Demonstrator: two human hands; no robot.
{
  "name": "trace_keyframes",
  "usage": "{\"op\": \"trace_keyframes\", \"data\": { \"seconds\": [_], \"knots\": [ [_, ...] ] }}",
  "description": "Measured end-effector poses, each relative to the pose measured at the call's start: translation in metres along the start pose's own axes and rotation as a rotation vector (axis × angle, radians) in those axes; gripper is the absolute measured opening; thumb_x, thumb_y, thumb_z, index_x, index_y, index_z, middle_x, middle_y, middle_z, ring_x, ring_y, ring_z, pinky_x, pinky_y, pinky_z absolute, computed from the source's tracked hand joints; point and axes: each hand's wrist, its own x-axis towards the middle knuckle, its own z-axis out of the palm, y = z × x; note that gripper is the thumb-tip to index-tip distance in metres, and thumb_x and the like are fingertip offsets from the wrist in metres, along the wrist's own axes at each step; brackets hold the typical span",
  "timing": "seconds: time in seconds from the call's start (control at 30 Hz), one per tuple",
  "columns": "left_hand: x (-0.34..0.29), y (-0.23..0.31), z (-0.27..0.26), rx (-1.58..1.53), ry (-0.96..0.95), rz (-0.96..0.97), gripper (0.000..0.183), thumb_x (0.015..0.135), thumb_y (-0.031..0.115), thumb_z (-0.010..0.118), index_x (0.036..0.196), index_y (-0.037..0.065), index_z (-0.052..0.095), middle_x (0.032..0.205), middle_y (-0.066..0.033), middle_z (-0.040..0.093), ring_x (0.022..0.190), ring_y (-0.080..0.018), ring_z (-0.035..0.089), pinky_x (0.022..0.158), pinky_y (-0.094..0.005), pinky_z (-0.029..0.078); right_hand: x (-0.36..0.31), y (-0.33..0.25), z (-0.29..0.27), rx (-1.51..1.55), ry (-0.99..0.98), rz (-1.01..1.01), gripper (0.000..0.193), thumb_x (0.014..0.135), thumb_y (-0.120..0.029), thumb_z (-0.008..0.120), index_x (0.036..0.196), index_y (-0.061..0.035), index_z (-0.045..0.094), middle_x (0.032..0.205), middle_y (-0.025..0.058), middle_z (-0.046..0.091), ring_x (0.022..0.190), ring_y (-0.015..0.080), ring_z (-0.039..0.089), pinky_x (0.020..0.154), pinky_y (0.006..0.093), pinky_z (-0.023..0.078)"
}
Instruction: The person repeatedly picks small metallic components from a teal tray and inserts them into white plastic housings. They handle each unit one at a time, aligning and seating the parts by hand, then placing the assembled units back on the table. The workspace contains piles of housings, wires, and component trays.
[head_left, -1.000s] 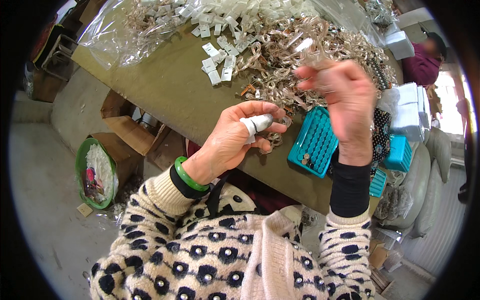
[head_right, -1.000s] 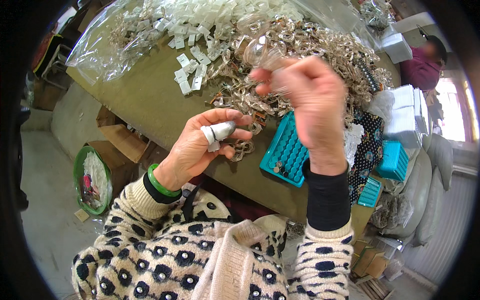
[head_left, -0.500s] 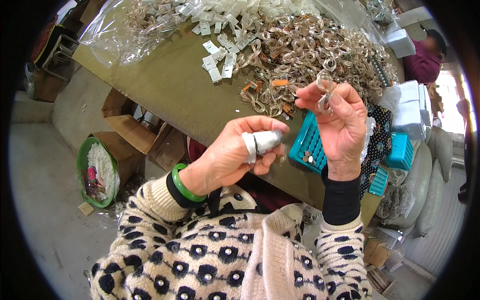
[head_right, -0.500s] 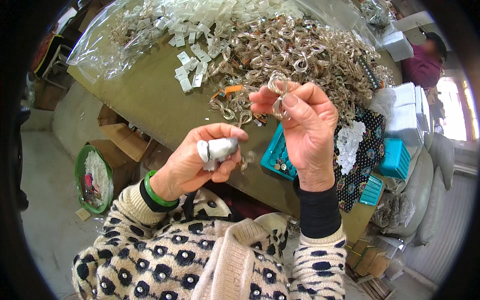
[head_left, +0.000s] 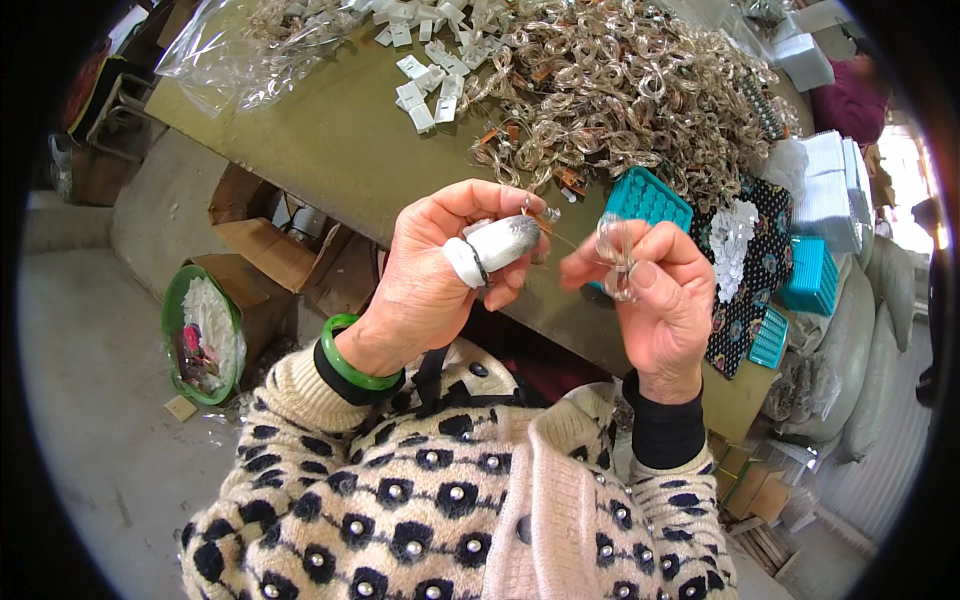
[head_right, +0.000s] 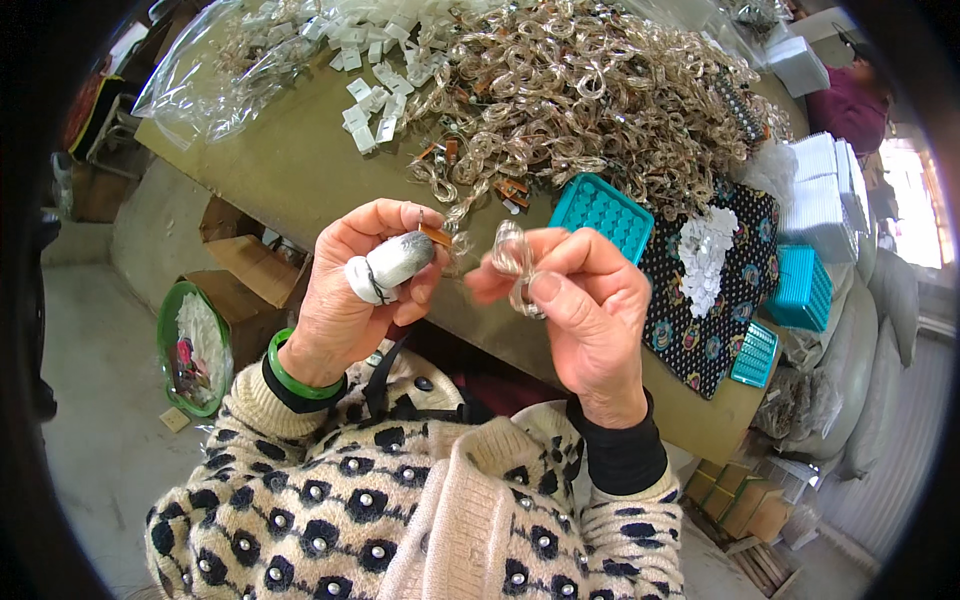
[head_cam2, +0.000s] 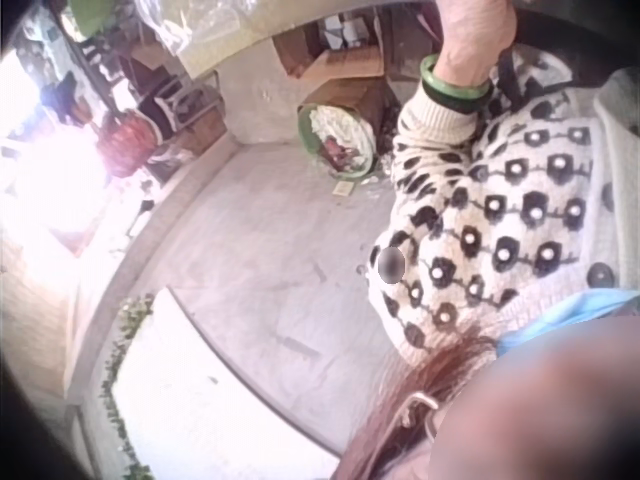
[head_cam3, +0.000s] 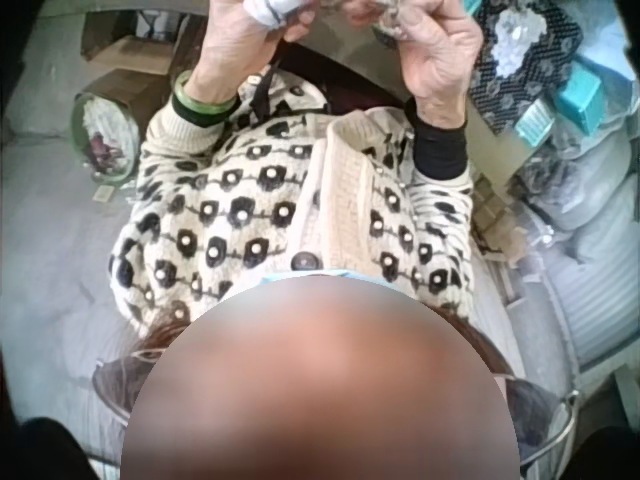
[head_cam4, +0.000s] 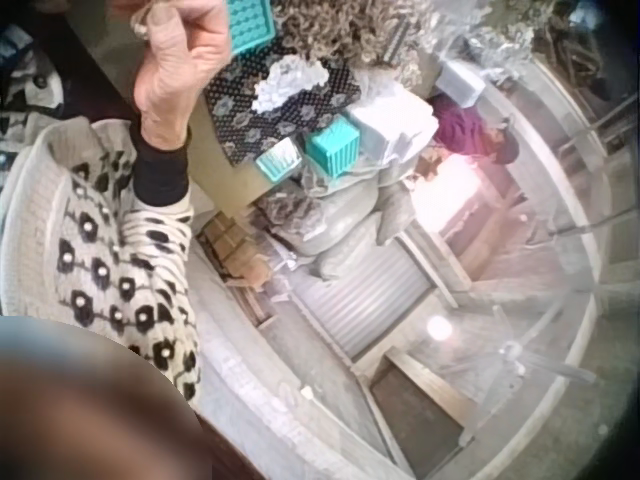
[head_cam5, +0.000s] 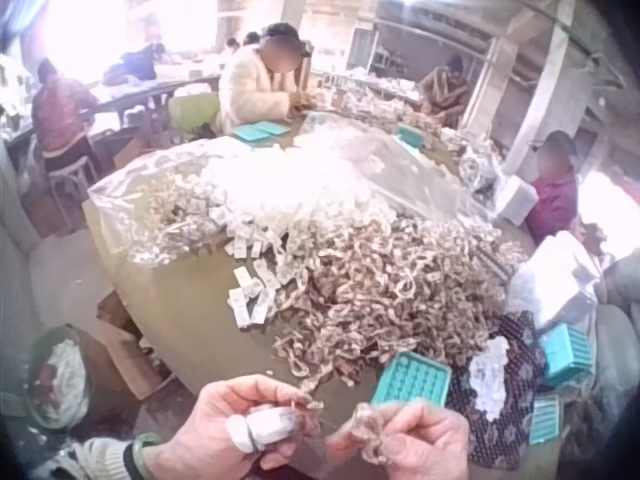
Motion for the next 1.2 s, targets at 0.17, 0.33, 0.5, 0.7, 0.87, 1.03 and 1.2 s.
{"op": "trace_keyframes", "data": {
  "seconds": [0.17,0.33,0.5,0.7,0.87,1.03,1.2],
  "knots": [
    [-0.003,-0.009,0.003,0.059,0.027,0.000,0.026,0.092,0.009,0.065,0.115,-0.002,0.060,0.094,-0.0137,0.069,0.064,-0.0110,0.062,0.046,-0.0205,0.045,-0.006,-0.008,0.018,-1.220,0.173,-0.596,0.048,0.073,-0.004,0.074,0.117,0.0038,0.057,0.117,0.0202,0.061,0.111,0.0338,0.059,0.095,0.0413,0.048],
    [-0.006,-0.023,0.006,0.035,-0.011,0.022,0.021,0.093,0.008,0.063,0.112,0.000,0.060,0.095,-0.0103,0.066,0.066,-0.0108,0.060,0.048,-0.0205,0.045,-0.007,0.012,0.030,-1.211,0.175,-0.340,0.030,0.078,0.001,0.072,0.107,0.0000,0.063,0.093,0.0124,0.066,0.088,0.0256,0.065,0.079,0.0365,0.050],
    [-0.012,-0.024,0.000,-0.022,-0.034,-0.016,0.021,0.094,0.014,0.063,0.111,0.003,0.059,0.091,-0.0079,0.061,0.067,-0.0117,0.055,0.047,-0.0206,0.041,-0.010,0.025,0.029,-0.936,0.227,-0.190,0.021,0.082,-0.001,0.074,0.102,-0.0015,0.065,0.079,0.0077,0.066,0.065,0.0132,0.063,0.057,0.0260,0.048],
    [-0.016,-0.020,-0.010,-0.269,-0.106,-0.188,0.016,0.097,0.018,0.062,0.106,0.005,0.059,0.085,-0.0076,0.063,0.063,-0.0120,0.055,0.046,-0.0217,0.036,-0.012,0.019,0.029,-0.970,0.146,-0.127,0.010,0.083,0.001,0.072,0.091,-0.0006,0.066,0.073,0.0045,0.064,0.058,0.0078,0.055,0.052,0.0229,0.043],
    [-0.015,-0.021,-0.018,-0.350,-0.186,-0.280,0.021,0.095,0.022,0.064,0.105,0.005,0.058,0.086,-0.0095,0.064,0.060,-0.0124,0.054,0.045,-0.0213,0.036,-0.011,0.013,0.024,-0.838,0.104,-0.017,0.007,0.084,0.003,0.069,0.090,-0.0002,0.066,0.074,-0.0014,0.063,0.058,0.0032,0.048,0.051,0.0210,0.040],
    [-0.013,-0.028,-0.022,-0.354,-0.312,-0.275,0.028,0.093,0.028,0.066,0.102,0.003,0.057,0.088,-0.0124,0.064,0.060,-0.0122,0.053,0.046,-0.0212,0.036,-0.011,0.019,0.022,-0.344,0.150,0.153,0.003,0.087,0.002,0.065,0.085,-0.0008,0.064,0.081,-0.0028,0.064,0.064,0.0013,0.051,0.058,0.0191,0.042],
    [-0.013,-0.032,-0.024,-0.492,-0.276,-0.369,0.025,0.093,0.027,0.061,0.100,0.004,0.056,0.080,-0.0121,0.060,0.055,-0.0138,0.049,0.045,-0.0241,0.037,-0.007,0.024,0.018,-0.012,0.146,0.260,0.009,0.083,0.006,0.056,0.084,-0.0010,0.060,0.086,0.0020,0.062,0.070,0.0064,0.055,0.062,0.0206,0.045]
  ]
}}
